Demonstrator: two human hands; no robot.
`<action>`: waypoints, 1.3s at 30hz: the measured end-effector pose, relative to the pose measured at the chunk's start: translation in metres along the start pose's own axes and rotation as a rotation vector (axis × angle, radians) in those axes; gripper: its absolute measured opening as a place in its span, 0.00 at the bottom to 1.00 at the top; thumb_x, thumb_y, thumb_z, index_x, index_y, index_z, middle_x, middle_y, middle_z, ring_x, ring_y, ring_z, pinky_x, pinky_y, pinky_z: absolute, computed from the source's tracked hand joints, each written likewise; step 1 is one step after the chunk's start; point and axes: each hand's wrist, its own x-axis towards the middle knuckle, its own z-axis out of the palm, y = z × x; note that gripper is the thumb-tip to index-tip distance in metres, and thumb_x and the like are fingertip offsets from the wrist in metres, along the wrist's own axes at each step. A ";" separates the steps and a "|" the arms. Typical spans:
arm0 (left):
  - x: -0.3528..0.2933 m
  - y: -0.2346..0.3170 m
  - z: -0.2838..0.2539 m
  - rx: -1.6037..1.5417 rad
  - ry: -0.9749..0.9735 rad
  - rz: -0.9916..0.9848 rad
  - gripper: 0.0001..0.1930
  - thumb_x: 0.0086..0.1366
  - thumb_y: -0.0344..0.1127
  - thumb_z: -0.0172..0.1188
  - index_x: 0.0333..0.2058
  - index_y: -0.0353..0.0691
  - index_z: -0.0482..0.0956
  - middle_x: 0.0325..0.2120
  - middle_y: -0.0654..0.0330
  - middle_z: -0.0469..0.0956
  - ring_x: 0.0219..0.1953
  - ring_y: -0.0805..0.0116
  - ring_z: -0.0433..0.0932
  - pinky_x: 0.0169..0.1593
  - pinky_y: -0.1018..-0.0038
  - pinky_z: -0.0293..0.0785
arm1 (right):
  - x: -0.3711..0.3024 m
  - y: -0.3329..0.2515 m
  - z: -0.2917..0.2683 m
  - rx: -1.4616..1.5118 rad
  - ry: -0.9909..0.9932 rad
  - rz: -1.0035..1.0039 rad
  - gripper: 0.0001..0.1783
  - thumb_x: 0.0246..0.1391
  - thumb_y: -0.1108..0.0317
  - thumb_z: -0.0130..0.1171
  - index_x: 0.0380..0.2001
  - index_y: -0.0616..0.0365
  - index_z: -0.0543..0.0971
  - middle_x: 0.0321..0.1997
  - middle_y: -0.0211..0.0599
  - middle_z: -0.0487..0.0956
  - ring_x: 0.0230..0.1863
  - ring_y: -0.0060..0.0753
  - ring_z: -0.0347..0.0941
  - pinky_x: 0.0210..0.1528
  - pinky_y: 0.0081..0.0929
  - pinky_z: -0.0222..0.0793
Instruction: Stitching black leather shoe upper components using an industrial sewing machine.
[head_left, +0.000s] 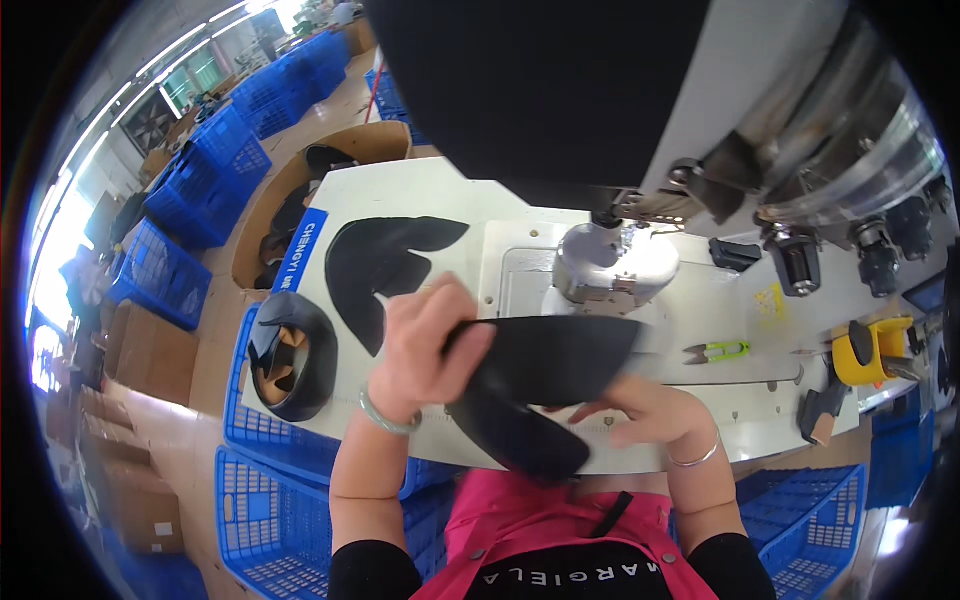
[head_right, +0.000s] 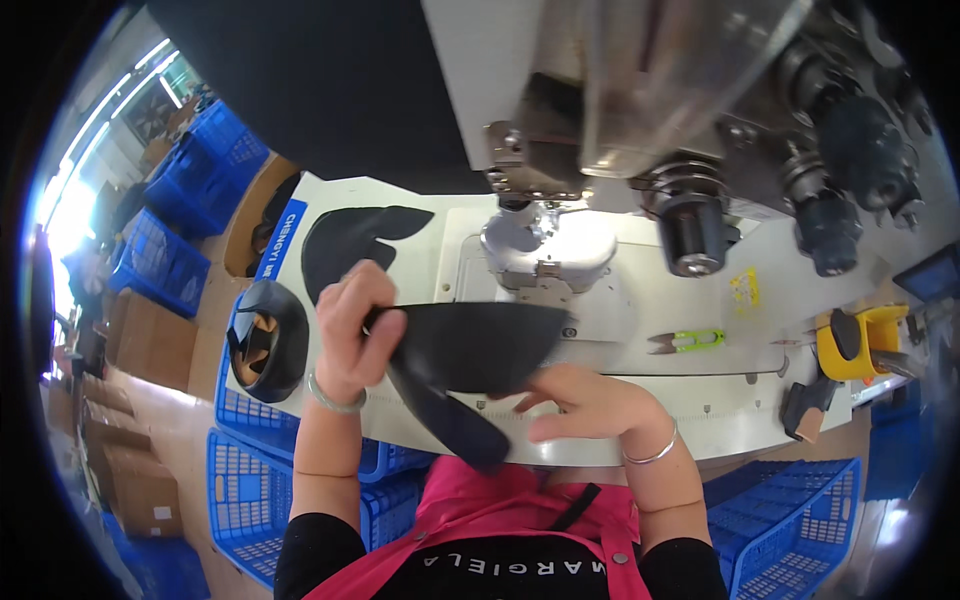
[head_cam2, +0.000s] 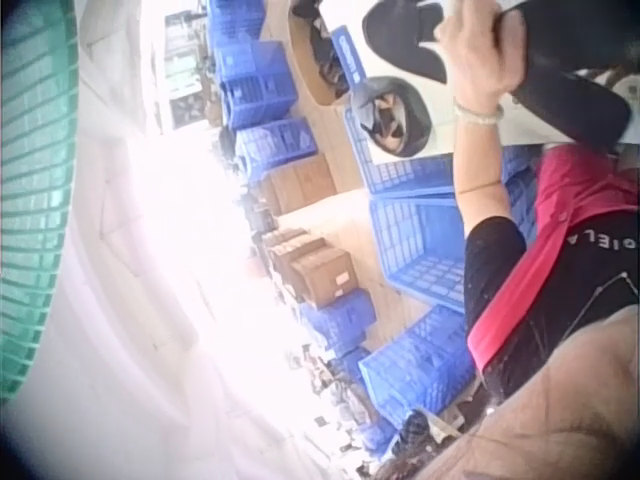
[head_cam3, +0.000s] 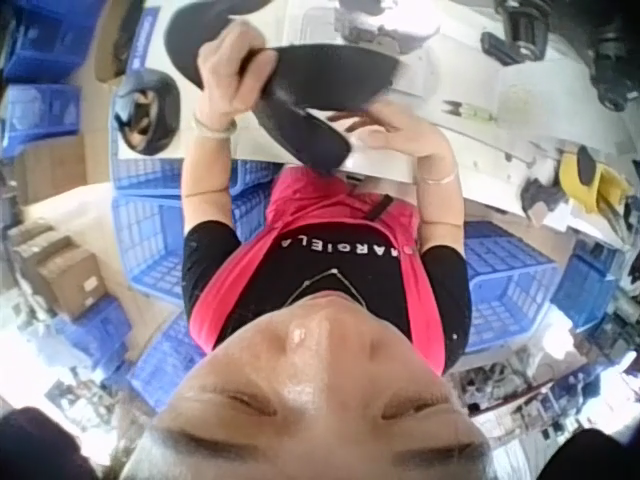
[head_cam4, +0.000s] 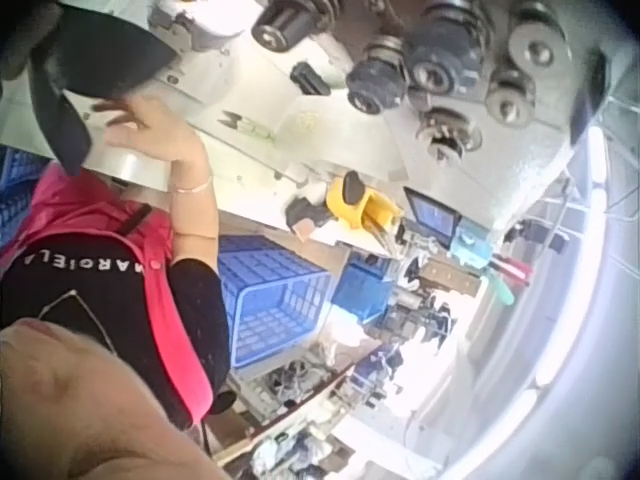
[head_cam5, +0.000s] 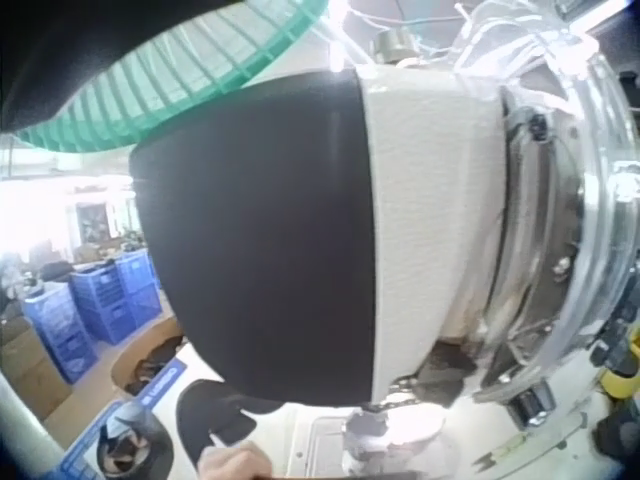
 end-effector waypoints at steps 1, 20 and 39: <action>0.010 0.010 0.011 -0.005 -0.018 -0.037 0.07 0.53 0.25 0.61 0.24 0.36 0.70 0.19 0.53 0.68 0.18 0.53 0.69 0.22 0.68 0.64 | -0.008 0.001 -0.001 0.249 -0.006 -0.029 0.45 0.49 0.47 0.66 0.62 0.65 0.64 0.55 0.49 0.76 0.54 0.43 0.74 0.55 0.33 0.70; -0.015 0.018 0.020 0.382 0.163 -0.127 0.18 0.58 0.28 0.57 0.47 0.29 0.74 0.45 0.47 0.70 0.48 0.50 0.68 0.52 0.61 0.66 | -0.225 0.021 -0.081 -0.460 1.434 0.498 0.09 0.54 0.71 0.57 0.32 0.66 0.82 0.24 0.36 0.82 0.27 0.23 0.78 0.32 0.24 0.73; -0.045 0.063 0.038 -0.144 -0.207 -0.275 0.12 0.47 0.22 0.60 0.34 0.35 0.80 0.37 0.50 0.77 0.34 0.58 0.77 0.39 0.70 0.73 | -0.336 0.028 -0.070 -0.330 2.234 -0.289 0.32 0.53 0.79 0.43 0.64 0.66 0.60 0.57 0.44 0.72 0.56 0.39 0.70 0.59 0.32 0.66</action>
